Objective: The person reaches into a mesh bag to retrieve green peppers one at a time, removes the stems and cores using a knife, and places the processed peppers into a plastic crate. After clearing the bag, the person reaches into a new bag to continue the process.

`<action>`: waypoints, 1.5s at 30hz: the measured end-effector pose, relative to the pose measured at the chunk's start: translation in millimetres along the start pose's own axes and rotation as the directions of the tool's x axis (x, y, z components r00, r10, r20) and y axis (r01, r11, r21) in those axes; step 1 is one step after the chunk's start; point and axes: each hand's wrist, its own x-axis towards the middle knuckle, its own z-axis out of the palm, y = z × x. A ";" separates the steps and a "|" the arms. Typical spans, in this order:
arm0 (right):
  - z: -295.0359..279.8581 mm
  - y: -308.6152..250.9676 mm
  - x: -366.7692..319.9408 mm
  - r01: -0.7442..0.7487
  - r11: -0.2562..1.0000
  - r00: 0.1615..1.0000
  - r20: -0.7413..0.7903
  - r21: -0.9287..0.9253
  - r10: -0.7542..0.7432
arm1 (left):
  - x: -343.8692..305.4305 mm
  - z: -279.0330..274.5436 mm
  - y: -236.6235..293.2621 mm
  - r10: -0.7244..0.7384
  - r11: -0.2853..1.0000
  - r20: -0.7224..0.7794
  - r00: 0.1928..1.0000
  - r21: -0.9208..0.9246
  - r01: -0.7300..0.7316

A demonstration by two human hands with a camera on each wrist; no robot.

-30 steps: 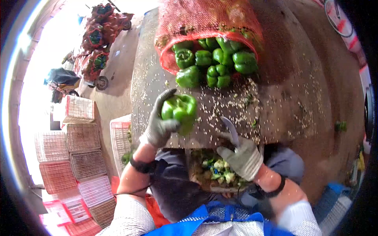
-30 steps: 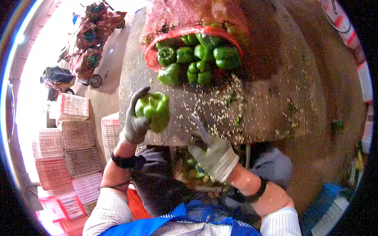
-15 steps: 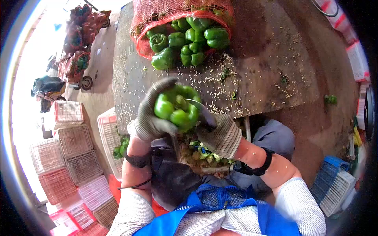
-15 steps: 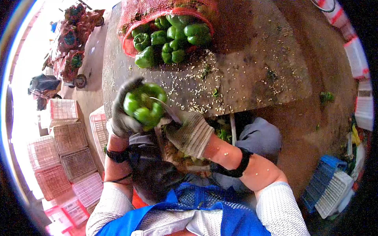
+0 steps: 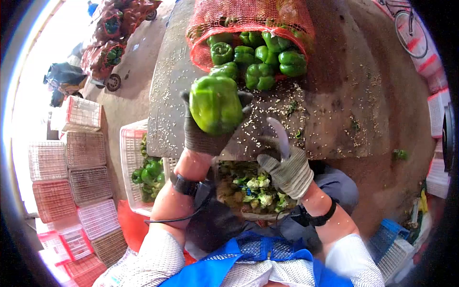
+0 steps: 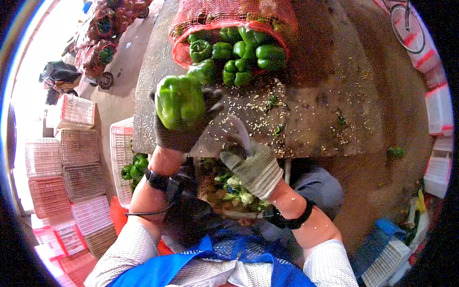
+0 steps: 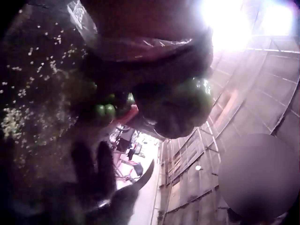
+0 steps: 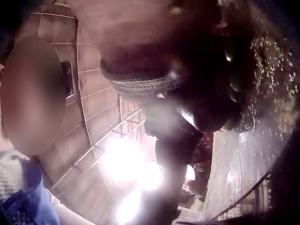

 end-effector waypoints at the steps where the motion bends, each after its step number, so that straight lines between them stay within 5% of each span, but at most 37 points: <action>1: -3.6 -0.3 4.4 0.056 0.998 0.998 -0.019 -0.015 -0.057 | -5.1 -1.2 -8.2 -0.045 0.998 -0.012 0.999 -0.047 0.045; 3: -10.4 -8.7 15.0 0.108 0.992 0.994 0.005 0.068 -0.109 | -12.6 -1.6 -26.8 -0.154 0.979 -0.020 0.988 -0.138 0.150; 6: -12.0 8.5 20.7 0.237 0.968 0.971 -0.065 0.084 -0.232 | -14.9 -4.4 -46.9 -0.257 0.892 -0.073 0.964 0.365 0.266; 7: -16.2 14.6 21.5 0.122 0.974 0.992 -0.054 0.190 -0.114 | -12.3 -8.4 -44.4 -0.275 0.878 -0.122 0.953 0.372 0.301; 10: -21.2 14.2 24.2 0.275 0.960 0.949 -0.150 -0.048 -0.279 | -9.4 9.7 -25.3 -0.022 0.475 -0.219 0.976 0.857 0.203; 11: -18.2 7.7 21.2 0.177 0.984 0.979 -0.109 0.011 -0.174 | -12.1 20.7 -25.4 -0.030 0.433 -0.258 0.966 0.867 0.245; 15: -13.4 16.1 18.1 0.226 0.969 0.971 -0.057 -0.103 -0.233 | -27.3 39.4 -32.1 0.030 0.331 -0.258 0.966 0.914 0.234; 18: -11.6 11.7 14.1 0.283 0.949 0.955 -0.052 -0.141 -0.292 | -24.6 17.9 -25.8 -0.079 0.355 -0.147 0.986 0.920 0.165; 20: -10.5 5.6 11.5 0.208 0.973 0.975 -0.053 -0.098 -0.214 | -24.4 15.2 -25.3 -0.149 0.541 -0.160 0.976 0.813 0.216; 22: -8.1 6.8 11.5 0.183 0.973 0.979 -0.060 -0.138 -0.193 | -19.3 7.6 -22.2 -0.217 0.590 -0.187 0.958 0.757 0.282; 26: -7.1 10.5 19.0 0.121 0.966 0.983 -0.107 -0.227 -0.148 | -11.4 -22.4 -31.6 -0.221 0.642 -0.170 0.960 0.716 0.274; 27: -8.2 14.3 23.5 0.045 0.996 0.990 -0.128 -0.075 -0.055 | -11.7 -18.8 -40.8 -0.107 0.612 -0.203 0.973 0.758 0.225; 30: 0.8 16.3 28.1 -0.027 0.991 0.993 -0.118 -0.133 0.011 | -18.2 2.2 -44.6 0.049 0.618 -0.176 0.983 0.778 0.108; 31: 4.6 14.2 29.0 -0.112 0.983 0.989 -0.110 -0.144 0.096 | -20.7 0.7 -45.7 0.156 0.476 -0.134 0.979 0.879 0.045; 32: 8.3 18.2 28.4 -0.095 0.981 0.989 -0.128 -0.169 0.074 | -23.9 1.0 -53.0 0.176 0.568 -0.239 0.955 0.817 0.100; 34: 21.8 39.5 29.1 -0.063 0.974 0.988 -0.155 -0.218 0.029 | -10.8 -3.0 -60.2 0.265 0.500 -0.424 0.866 0.828 0.253; 35: 31.3 53.6 27.8 -0.039 0.966 0.963 -0.266 -0.257 -0.032 | -5.5 -2.2 -66.6 0.307 0.595 -0.488 0.817 0.768 0.235; 39: 37.0 30.2 24.4 -0.141 0.944 0.949 -0.313 -0.299 0.043 | -2.9 -38.9 -64.7 0.218 0.793 -0.459 0.862 0.598 0.118; 45: 36.4 21.8 23.3 -0.049 0.948 0.963 -0.265 -0.315 -0.038 | -7.7 -39.4 -58.9 0.017 0.963 -0.442 0.897 0.248 0.104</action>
